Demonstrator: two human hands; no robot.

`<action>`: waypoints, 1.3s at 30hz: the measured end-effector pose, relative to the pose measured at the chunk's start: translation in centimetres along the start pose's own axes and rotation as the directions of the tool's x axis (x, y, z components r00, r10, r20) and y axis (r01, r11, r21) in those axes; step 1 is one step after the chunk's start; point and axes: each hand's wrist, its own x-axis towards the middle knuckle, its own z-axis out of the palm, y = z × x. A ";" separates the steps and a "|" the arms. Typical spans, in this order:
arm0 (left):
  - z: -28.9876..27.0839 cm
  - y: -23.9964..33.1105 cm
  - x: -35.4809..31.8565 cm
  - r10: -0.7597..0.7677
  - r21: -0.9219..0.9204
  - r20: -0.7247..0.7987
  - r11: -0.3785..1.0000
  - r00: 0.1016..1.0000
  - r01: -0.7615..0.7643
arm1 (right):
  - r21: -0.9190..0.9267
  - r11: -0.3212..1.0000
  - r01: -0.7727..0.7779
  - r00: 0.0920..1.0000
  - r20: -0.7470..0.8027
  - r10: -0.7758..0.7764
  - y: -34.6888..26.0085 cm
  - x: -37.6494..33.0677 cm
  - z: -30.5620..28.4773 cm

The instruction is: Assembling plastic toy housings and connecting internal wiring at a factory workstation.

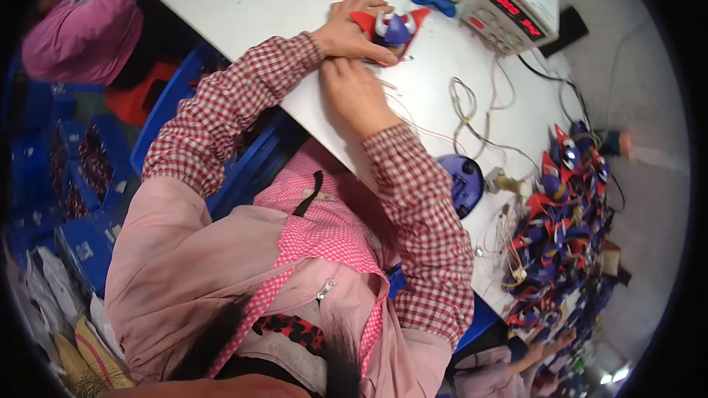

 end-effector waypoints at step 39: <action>-4.8 15.6 -17.4 -0.198 -0.993 0.032 -0.118 0.980 0.009 | 0.782 0.547 -0.301 0.794 -0.112 0.597 -7.2 -12.6 -9.1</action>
